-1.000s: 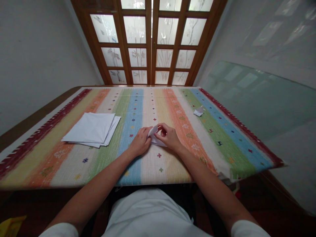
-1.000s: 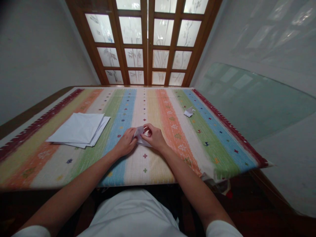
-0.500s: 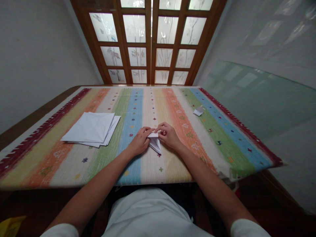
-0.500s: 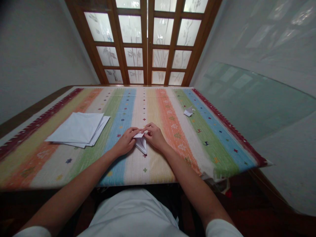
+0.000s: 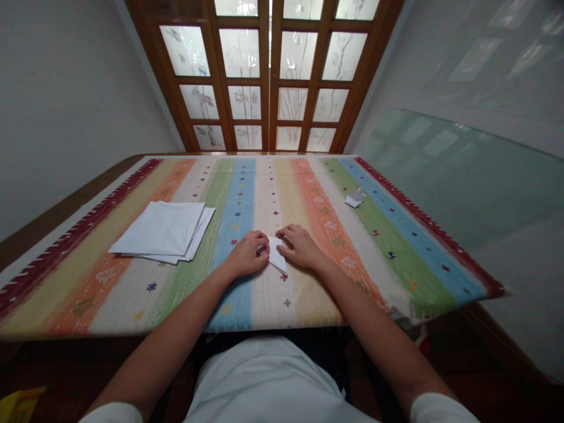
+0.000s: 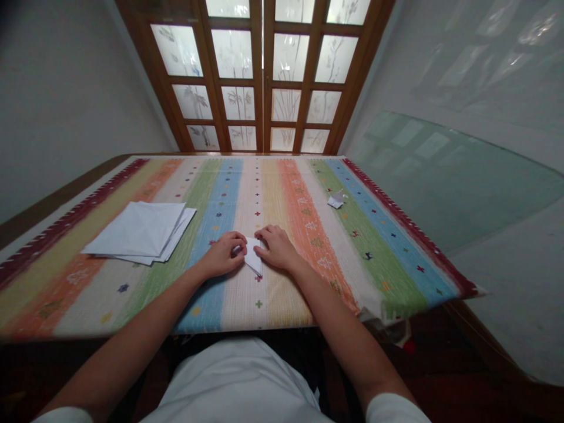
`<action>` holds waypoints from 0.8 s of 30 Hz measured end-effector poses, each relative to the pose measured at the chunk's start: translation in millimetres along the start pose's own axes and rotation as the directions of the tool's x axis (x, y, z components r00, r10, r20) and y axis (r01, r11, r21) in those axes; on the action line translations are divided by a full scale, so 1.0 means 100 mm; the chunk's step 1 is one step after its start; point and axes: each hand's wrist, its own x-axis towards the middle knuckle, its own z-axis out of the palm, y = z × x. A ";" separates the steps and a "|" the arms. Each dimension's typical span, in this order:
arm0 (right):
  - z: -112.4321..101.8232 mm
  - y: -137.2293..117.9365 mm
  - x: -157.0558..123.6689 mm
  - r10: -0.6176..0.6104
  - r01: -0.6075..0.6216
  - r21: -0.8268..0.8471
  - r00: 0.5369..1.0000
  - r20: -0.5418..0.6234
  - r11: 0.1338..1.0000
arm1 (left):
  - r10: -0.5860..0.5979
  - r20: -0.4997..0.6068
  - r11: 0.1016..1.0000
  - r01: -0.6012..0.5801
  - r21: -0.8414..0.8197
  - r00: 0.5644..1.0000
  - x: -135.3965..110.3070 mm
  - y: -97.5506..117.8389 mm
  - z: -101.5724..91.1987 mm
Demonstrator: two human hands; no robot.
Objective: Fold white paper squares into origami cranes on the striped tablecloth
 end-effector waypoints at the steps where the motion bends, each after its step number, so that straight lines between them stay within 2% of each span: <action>1: 0.01 0.00 -0.01 0.016 -0.016 -0.032 1.000 -0.007 0.999 | 0.006 -0.002 1.000 -0.006 0.013 1.000 0.00 0.00 0.01; 5: 0.02 0.00 -0.01 0.056 -0.055 -0.019 0.998 0.008 0.998 | -0.029 -0.053 0.999 0.032 0.045 0.998 -0.03 0.01 0.02; 8: -0.01 -0.01 0.01 0.058 -0.063 0.141 0.998 0.038 0.988 | -0.058 -0.094 0.998 0.061 0.027 0.994 -0.04 0.02 0.01; 12: -0.07 -0.04 0.04 0.075 -0.075 0.351 0.997 0.014 0.933 | -0.084 -0.064 0.995 0.080 -0.059 0.994 -0.02 0.03 0.01; 14: -0.09 -0.06 0.06 0.089 -0.077 0.446 0.996 -0.007 0.892 | -0.102 -0.070 0.989 0.093 -0.118 0.992 0.00 0.03 0.02; 16: -0.10 -0.08 0.06 0.087 -0.068 0.539 0.996 -0.010 0.840 | -0.135 -0.073 0.963 0.113 -0.246 0.988 0.01 0.04 0.03; 20: -0.09 -0.13 0.05 0.021 -0.009 0.670 1.000 -0.010 0.742 | -0.238 -0.022 0.812 0.186 -0.553 0.971 0.02 0.07 0.02; 22: -0.08 -0.16 0.04 -0.025 0.018 0.710 1.000 -0.001 0.704 | -0.261 -0.060 0.800 0.181 -0.572 0.964 0.02 0.10 0.01; 24: -0.06 -0.19 0.02 -0.063 0.026 0.733 0.998 0.023 0.679 | -0.250 -0.128 0.832 0.146 -0.535 0.960 0.02 0.13 0.00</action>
